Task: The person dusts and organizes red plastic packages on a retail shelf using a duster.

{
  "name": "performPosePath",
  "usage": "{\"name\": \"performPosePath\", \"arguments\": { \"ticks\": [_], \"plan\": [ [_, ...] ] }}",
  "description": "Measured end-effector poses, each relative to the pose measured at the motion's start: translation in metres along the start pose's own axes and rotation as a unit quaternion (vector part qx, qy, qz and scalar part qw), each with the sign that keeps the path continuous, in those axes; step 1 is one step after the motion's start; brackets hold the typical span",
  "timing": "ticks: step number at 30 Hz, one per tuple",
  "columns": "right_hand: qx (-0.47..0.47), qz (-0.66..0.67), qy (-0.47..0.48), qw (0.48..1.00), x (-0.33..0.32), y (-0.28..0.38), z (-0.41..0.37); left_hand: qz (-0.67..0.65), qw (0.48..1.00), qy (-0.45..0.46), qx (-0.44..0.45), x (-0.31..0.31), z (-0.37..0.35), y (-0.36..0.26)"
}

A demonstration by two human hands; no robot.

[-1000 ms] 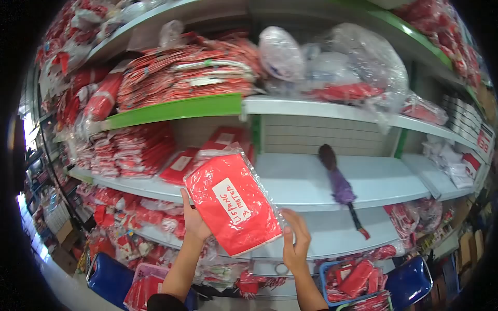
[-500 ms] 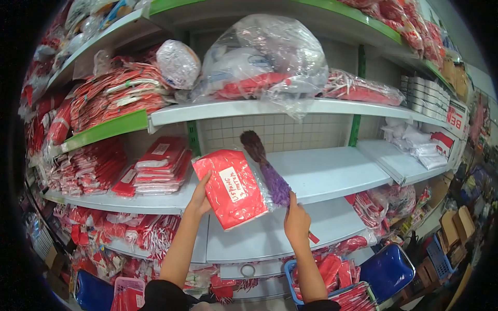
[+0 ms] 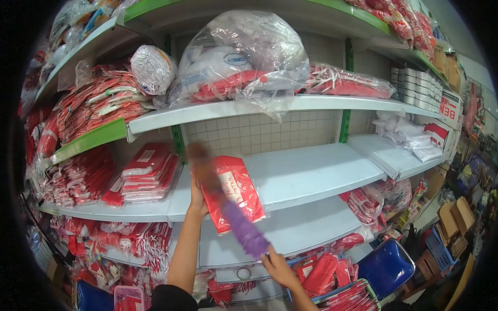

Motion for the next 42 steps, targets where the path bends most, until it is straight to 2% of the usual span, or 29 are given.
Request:
{"name": "performPosePath", "arguments": {
  "ticks": [2,3,6,9,13,17,20,21,23,24,27,28,31,32,34,35,37,38,41,42],
  "plan": [
    [-0.075,-0.007,0.02,0.997,0.012,0.008,-0.001,-0.025,0.999,-0.014,0.015,-0.003,-0.007,-0.007],
    [-0.029,0.013,-0.002,0.999,0.013,0.001,0.002,-0.076,0.996,0.047,-0.026,0.025,-0.019,-0.014],
    [0.111,0.074,-0.062,0.989,0.007,-0.013,0.008,-0.055,0.998,0.019,-0.014,0.021,-0.015,-0.01],
    [0.101,0.084,-0.018,0.991,0.012,-0.024,0.006,-0.07,0.997,0.011,-0.022,0.022,-0.018,-0.009],
    [0.021,0.159,0.146,0.976,0.029,-0.011,-0.001,-0.064,0.998,0.023,0.013,0.025,-0.019,-0.013],
    [0.14,0.274,0.044,0.95,0.028,0.0,0.003,-0.075,0.997,-0.029,-0.004,0.031,-0.023,-0.013],
    [0.162,0.289,0.068,0.941,0.038,-0.002,0.007,-0.072,0.997,-0.03,-0.011,0.03,-0.024,-0.012],
    [0.121,0.273,0.108,0.948,0.038,0.003,0.009,-0.067,0.998,-0.022,-0.008,0.03,-0.024,-0.013],
    [0.041,0.238,0.186,0.952,0.037,0.012,0.01,-0.019,0.998,-0.023,0.061,0.018,-0.02,-0.015],
    [0.005,0.203,0.156,0.967,0.035,0.008,0.013,0.013,0.998,-0.012,0.063,0.02,-0.02,-0.019],
    [0.113,0.315,0.083,0.939,0.036,-0.006,0.023,-0.064,0.997,-0.024,-0.025,0.029,-0.025,-0.012],
    [0.131,0.338,0.044,0.931,0.028,0.012,0.026,-0.05,0.998,-0.004,-0.036,0.024,-0.021,-0.01],
    [0.114,0.31,0.123,0.936,0.036,0.021,0.028,-0.035,0.999,0.016,-0.026,0.019,-0.018,-0.012],
    [0.088,0.285,0.185,0.936,0.037,0.026,0.029,-0.033,0.999,0.002,-0.002,0.016,-0.017,-0.013],
    [0.067,0.277,0.18,0.941,0.042,0.016,0.035,-0.027,0.998,-0.023,0.048,0.013,-0.015,-0.015],
    [0.057,0.274,0.179,0.943,0.044,0.013,0.037,-0.034,0.999,-0.015,0.025,0.014,-0.015,-0.015],
    [0.109,0.314,0.067,0.941,0.041,0.013,0.039,-0.05,0.999,-0.003,-0.021,0.016,-0.018,-0.014],
    [0.134,0.331,0.011,0.934,0.039,0.012,0.038,-0.052,0.998,-0.018,-0.01,0.014,-0.016,-0.013],
    [0.112,0.233,0.046,0.965,0.055,-0.001,0.024,-0.046,0.999,-0.007,0.017,0.015,-0.018,-0.016],
    [0.065,0.157,0.095,0.981,0.068,-0.016,0.02,-0.024,0.998,-0.031,0.059,0.007,-0.014,-0.018]
  ]
}}
Point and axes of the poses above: each hand's wrist, its own z-axis towards the middle knuckle, its own x-axis out of the palm, y = z × x, the point moved 5 cm from there along z, towards the middle knuckle, and after that the axes turned 13 degrees about -z, right-handed, at the moved point
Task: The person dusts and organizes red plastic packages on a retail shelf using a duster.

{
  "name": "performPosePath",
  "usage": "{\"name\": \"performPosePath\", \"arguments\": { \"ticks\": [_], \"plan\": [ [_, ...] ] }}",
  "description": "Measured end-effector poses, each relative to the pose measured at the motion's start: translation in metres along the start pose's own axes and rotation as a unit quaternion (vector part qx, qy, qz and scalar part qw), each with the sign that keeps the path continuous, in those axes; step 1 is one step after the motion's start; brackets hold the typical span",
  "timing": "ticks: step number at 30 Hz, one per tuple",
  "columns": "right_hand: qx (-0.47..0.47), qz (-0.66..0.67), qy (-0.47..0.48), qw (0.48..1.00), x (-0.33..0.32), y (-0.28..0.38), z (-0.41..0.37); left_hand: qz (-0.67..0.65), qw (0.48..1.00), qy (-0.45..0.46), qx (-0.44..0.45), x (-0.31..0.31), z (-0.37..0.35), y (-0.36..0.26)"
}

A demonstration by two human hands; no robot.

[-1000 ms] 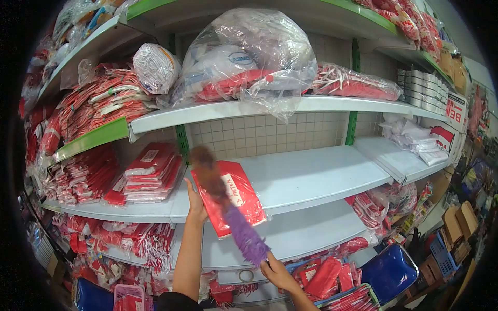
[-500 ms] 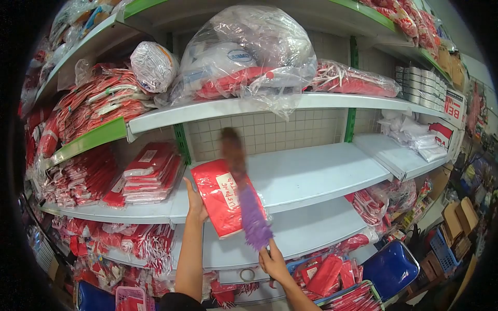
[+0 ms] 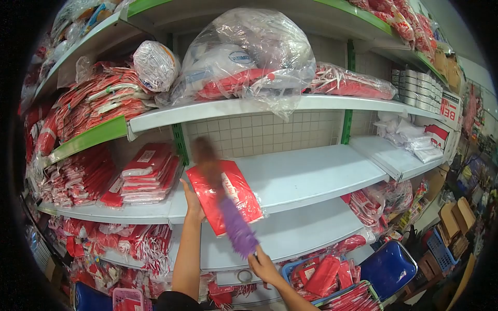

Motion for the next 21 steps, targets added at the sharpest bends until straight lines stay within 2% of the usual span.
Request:
{"name": "performPosePath", "arguments": {
  "ticks": [2,3,4,5,7,8,9,10,11,12,13,14,15,16,19,20,21],
  "plan": [
    [-0.047,-0.052,-0.027,0.997,-0.004,-0.006,-0.013,0.044,0.994,-0.044,0.086,-0.022,0.011,-0.001],
    [-0.07,-0.078,-0.039,0.994,-0.006,-0.003,-0.017,0.011,0.999,-0.025,0.043,-0.016,0.01,0.0],
    [-0.002,-0.027,-0.074,0.997,-0.011,-0.003,-0.024,-0.023,1.0,-0.007,0.0,-0.011,0.007,0.0],
    [0.024,0.017,-0.103,0.994,-0.012,-0.009,-0.025,-0.058,0.997,0.011,-0.042,-0.005,0.002,0.001],
    [0.075,0.102,-0.159,0.979,-0.011,-0.028,-0.031,-0.06,0.997,-0.012,-0.04,0.002,-0.004,0.0],
    [0.062,0.157,-0.141,0.976,-0.007,-0.031,-0.032,-0.064,0.997,-0.005,-0.038,0.001,-0.002,0.001],
    [0.01,0.072,-0.123,0.99,-0.007,-0.026,-0.035,-0.067,0.997,0.001,-0.037,-0.001,0.0,0.001],
    [-0.042,-0.011,-0.105,0.994,-0.006,-0.02,-0.038,-0.159,0.968,0.175,-0.088,-0.001,0.009,0.006],
    [-0.094,-0.093,-0.085,0.988,-0.003,-0.016,-0.042,-0.243,0.898,0.342,-0.136,-0.014,0.02,0.01],
    [-0.13,-0.112,-0.074,0.982,-0.001,-0.026,-0.039,-0.317,0.79,0.494,-0.178,-0.019,0.017,0.007],
    [-0.089,-0.076,-0.083,0.99,-0.004,-0.03,-0.038,-0.242,0.897,0.347,-0.126,-0.008,0.016,0.006],
    [-0.048,-0.04,-0.091,0.994,-0.006,-0.033,-0.039,-0.158,0.967,0.186,-0.068,-0.001,0.009,0.005],
    [-0.006,-0.004,-0.098,0.995,-0.007,-0.037,-0.039,-0.069,0.997,0.016,-0.006,-0.002,0.001,0.0],
    [0.049,0.093,-0.117,0.988,-0.005,-0.042,-0.038,-0.082,0.996,-0.012,-0.02,-0.003,0.0,0.001],
    [0.061,0.208,-0.083,0.973,0.001,-0.029,-0.038,-0.067,0.998,-0.011,-0.012,-0.007,0.003,0.001],
    [0.041,0.14,-0.013,0.989,-0.001,-0.022,-0.038,-0.06,0.998,-0.011,-0.004,-0.008,0.003,0.001],
    [-0.009,0.071,-0.009,0.997,-0.007,-0.024,-0.034,-0.052,0.999,-0.012,0.003,-0.007,0.001,0.0]
  ]
}}
Point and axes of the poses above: each hand's wrist, its own z-axis towards the middle knuckle, its own x-axis out of the palm, y = z × x, the point moved 5 cm from there along z, towards the middle knuckle, and after that the axes turned 13 degrees about -z, right-handed, at the moved point
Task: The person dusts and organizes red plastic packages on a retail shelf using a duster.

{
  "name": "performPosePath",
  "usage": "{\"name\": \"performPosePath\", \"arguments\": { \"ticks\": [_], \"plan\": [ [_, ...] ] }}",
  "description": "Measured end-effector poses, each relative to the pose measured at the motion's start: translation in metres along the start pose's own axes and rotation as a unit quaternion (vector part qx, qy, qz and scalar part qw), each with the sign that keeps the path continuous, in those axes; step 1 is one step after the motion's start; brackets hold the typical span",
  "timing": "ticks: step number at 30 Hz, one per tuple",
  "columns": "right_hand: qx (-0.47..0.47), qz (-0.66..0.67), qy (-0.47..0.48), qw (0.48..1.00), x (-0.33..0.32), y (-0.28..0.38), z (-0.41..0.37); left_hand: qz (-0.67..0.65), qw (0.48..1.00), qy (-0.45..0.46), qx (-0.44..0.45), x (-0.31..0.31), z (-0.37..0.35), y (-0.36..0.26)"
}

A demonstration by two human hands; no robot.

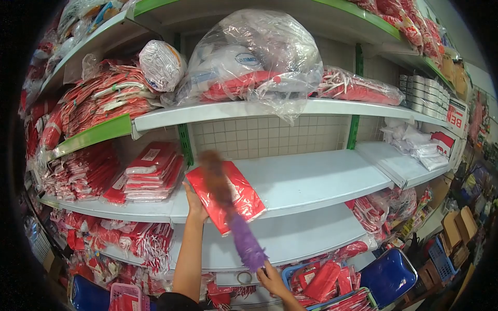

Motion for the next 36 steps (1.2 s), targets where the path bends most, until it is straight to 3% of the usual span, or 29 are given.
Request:
{"name": "performPosePath", "arguments": {
  "ticks": [2,4,6,9,11,12,13,15,18,22,26,27,28,30,33,36],
  "plan": [
    [-0.1,-0.135,0.016,0.986,-0.006,-0.005,0.009,0.002,1.0,0.011,-0.003,0.004,-0.004,0.0],
    [0.0,0.028,0.012,1.0,-0.009,0.007,0.015,-0.008,0.999,0.039,-0.024,0.012,-0.004,0.001],
    [0.078,0.18,-0.02,0.98,-0.005,0.023,0.02,0.003,0.999,0.042,-0.021,0.008,-0.001,0.002],
    [0.079,0.12,0.089,0.986,0.002,0.057,0.028,0.016,0.999,0.048,0.002,0.007,0.005,0.006],
    [0.071,0.122,0.179,0.974,0.005,0.076,0.04,0.056,0.995,0.003,0.079,0.011,0.003,0.004],
    [0.074,0.118,0.139,0.981,0.0,0.08,0.048,0.076,0.99,-0.02,0.116,0.012,0.001,0.001],
    [0.076,0.113,0.099,0.986,-0.003,0.085,0.057,0.017,0.998,0.029,-0.048,0.01,-0.001,0.008],
    [0.072,0.134,-0.022,0.988,-0.011,0.089,0.07,0.019,0.998,0.027,-0.049,0.012,-0.005,0.007],
    [-0.007,0.008,-0.114,0.993,-0.013,0.074,0.079,0.027,0.999,0.002,-0.039,0.015,-0.007,0.006],
    [0.018,0.005,0.146,0.989,-0.001,0.075,0.05,0.037,0.999,-0.03,-0.016,0.008,-0.008,0.004],
    [0.015,0.011,-0.082,0.996,-0.015,0.039,0.04,-0.008,0.999,-0.011,-0.048,0.009,-0.005,0.007],
    [0.032,-0.06,-0.123,0.99,-0.014,0.026,0.036,0.009,0.999,-0.015,-0.037,0.011,-0.006,0.007],
    [0.044,-0.083,-0.125,0.988,-0.006,0.017,0.03,0.006,0.999,-0.018,-0.034,0.008,-0.005,0.007],
    [-0.007,-0.112,-0.039,0.993,0.007,0.02,0.016,0.002,0.999,-0.021,-0.03,0.001,-0.002,0.005],
    [-0.173,-0.14,-0.082,0.971,0.004,0.029,0.001,-0.008,1.0,-0.016,-0.014,0.0,0.0,0.003],
    [0.066,-0.069,-0.134,0.986,-0.015,-0.007,-0.004,-0.039,0.999,-0.021,-0.012,0.0,0.002,0.002]
  ]
}}
Point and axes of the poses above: each hand's wrist, its own z-axis towards the middle knuckle, its own x-axis out of the palm, y = z × x, the point moved 5 cm from there along z, towards the middle knuckle, and after that the axes turned 13 degrees about -z, right-handed, at the moved point
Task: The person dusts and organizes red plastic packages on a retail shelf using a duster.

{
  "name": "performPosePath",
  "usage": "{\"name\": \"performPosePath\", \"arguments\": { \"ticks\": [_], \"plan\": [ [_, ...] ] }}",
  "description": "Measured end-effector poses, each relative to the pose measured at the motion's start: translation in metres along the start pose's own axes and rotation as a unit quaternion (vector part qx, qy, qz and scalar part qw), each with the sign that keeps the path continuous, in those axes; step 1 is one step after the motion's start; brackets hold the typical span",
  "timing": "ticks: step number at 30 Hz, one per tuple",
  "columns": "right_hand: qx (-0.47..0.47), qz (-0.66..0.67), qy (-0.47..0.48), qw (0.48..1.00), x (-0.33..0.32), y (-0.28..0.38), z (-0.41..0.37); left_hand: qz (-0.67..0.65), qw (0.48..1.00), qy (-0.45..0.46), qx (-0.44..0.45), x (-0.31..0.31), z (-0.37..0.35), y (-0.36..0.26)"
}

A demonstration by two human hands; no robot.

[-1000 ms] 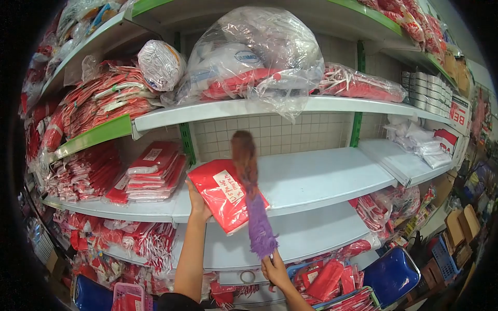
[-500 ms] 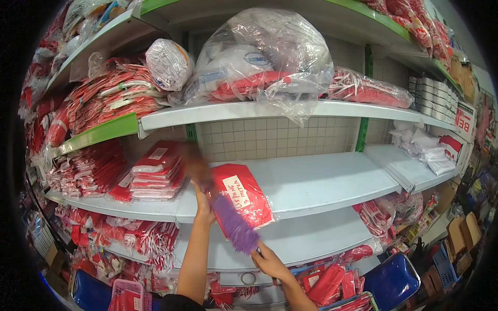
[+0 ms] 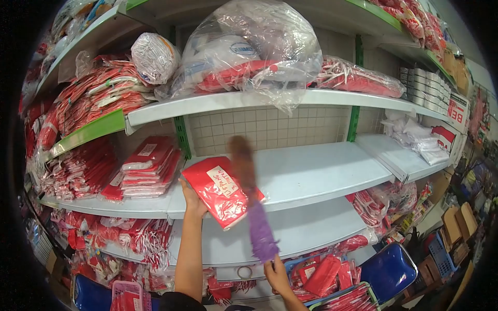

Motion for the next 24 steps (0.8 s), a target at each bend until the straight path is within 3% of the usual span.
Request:
{"name": "performPosePath", "arguments": {
  "ticks": [1,4,8,11,14,18,19,22,24],
  "plan": [
    [0.0,0.112,-0.029,0.993,0.0,-0.002,-0.002,0.004,1.0,-0.007,-0.002,0.0,0.0,0.001],
    [0.041,0.08,0.085,0.992,0.008,-0.01,-0.014,0.01,1.0,-0.008,-0.006,0.003,-0.004,0.002],
    [-0.199,-0.069,0.065,0.975,0.008,0.02,-0.025,-0.007,0.999,0.034,-0.009,0.001,0.001,0.001],
    [0.021,0.059,0.081,0.995,0.008,0.012,-0.013,-0.006,0.999,0.034,0.012,0.008,0.0,0.001],
    [0.058,0.213,0.154,0.963,0.017,0.022,-0.003,0.003,0.999,0.053,0.003,0.016,-0.005,0.003],
    [0.042,0.217,0.31,0.925,0.014,0.069,0.006,0.069,0.99,0.115,-0.049,0.001,0.005,0.005],
    [0.052,0.196,0.282,0.938,0.007,0.08,0.011,0.048,0.988,0.127,-0.077,-0.007,0.011,0.007],
    [0.09,0.301,0.18,0.932,0.004,0.084,0.029,0.078,0.993,0.084,-0.041,0.023,-0.01,0.01],
    [0.086,0.308,0.2,0.926,0.005,0.094,0.026,0.089,0.993,0.068,-0.031,0.025,-0.014,0.009]
  ]
}}
Point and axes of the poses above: each hand's wrist, its own z-axis towards the middle knuckle, its own x-axis out of the palm, y = z × x, the point moved 5 cm from there along z, towards the middle knuckle, and after that the axes turned 13 degrees about -z, right-handed, at the moved point
